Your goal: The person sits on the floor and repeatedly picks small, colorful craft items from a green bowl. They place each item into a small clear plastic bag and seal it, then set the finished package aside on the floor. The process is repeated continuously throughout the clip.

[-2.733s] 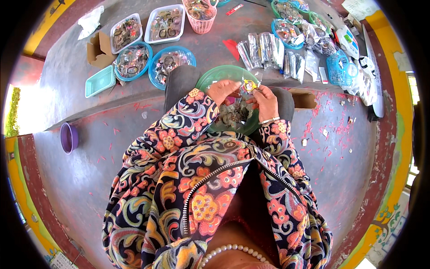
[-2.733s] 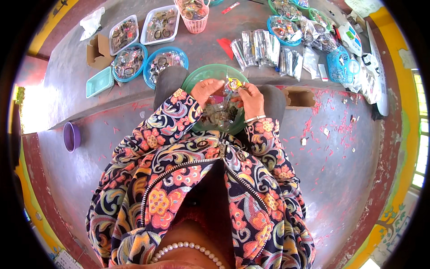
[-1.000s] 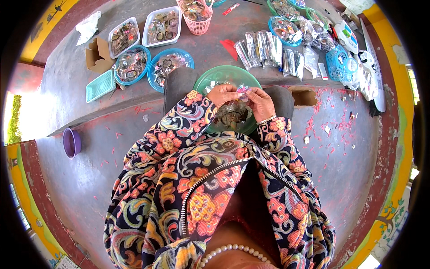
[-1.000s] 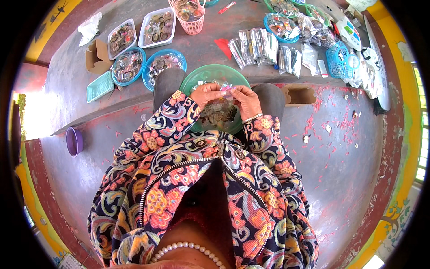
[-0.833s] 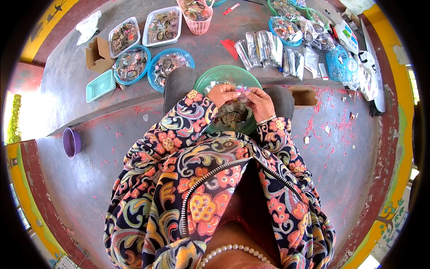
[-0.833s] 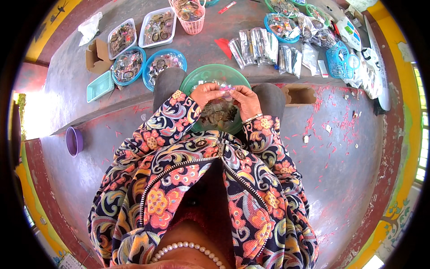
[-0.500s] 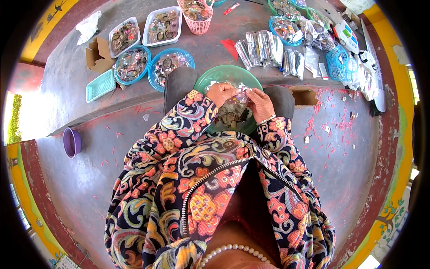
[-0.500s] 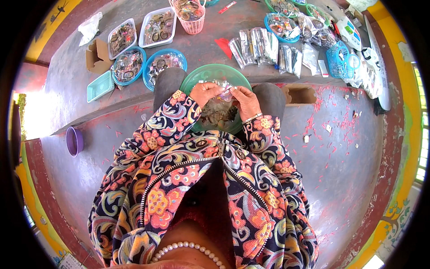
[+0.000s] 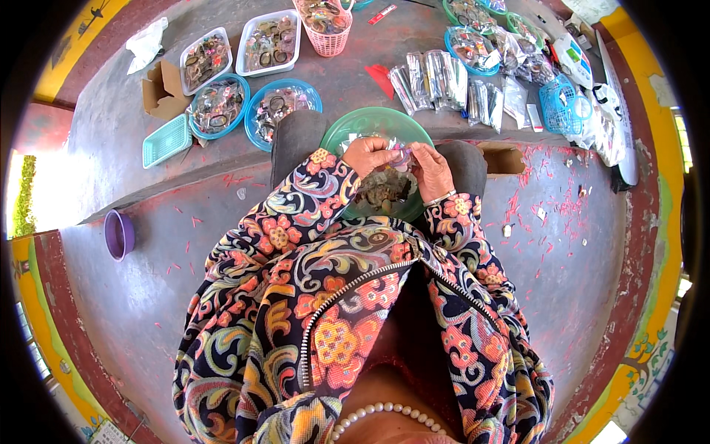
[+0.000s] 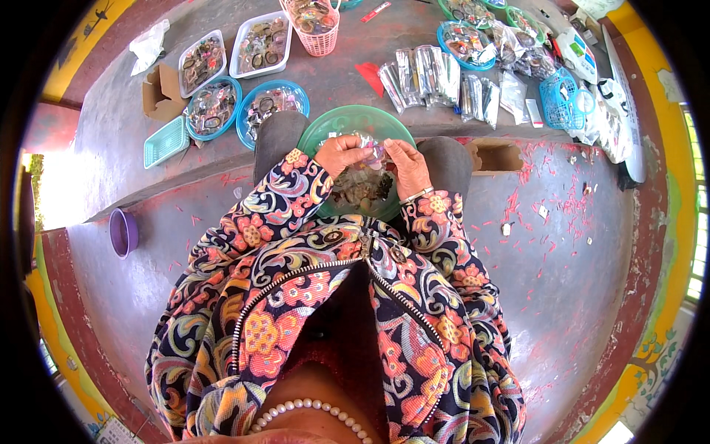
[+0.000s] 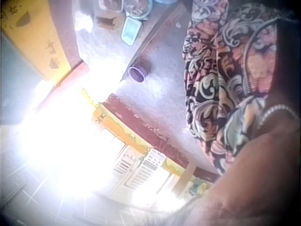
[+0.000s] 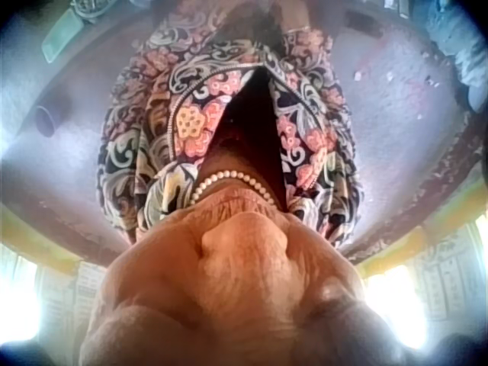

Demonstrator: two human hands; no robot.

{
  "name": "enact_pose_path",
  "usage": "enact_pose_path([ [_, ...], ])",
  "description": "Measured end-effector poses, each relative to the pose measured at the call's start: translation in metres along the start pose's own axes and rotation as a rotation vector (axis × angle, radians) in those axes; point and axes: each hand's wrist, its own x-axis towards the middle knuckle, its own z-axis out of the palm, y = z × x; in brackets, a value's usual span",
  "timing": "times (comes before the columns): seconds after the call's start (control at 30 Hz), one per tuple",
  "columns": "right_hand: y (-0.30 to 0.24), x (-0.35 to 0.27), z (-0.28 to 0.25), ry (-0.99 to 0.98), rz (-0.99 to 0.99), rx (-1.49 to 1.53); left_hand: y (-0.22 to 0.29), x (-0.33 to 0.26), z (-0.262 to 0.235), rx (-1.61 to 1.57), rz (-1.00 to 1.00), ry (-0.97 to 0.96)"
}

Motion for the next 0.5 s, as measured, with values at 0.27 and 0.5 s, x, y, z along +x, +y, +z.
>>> enact_pose_path([
  [0.27,0.010,0.007,-0.013,-0.007,-0.149,-0.237,-0.003,0.000,0.002,0.096,0.062,-0.005],
  [0.5,0.016,0.008,-0.012,0.006,-0.252,-0.300,-0.004,0.002,0.004,-0.291,-0.003,-0.129],
])
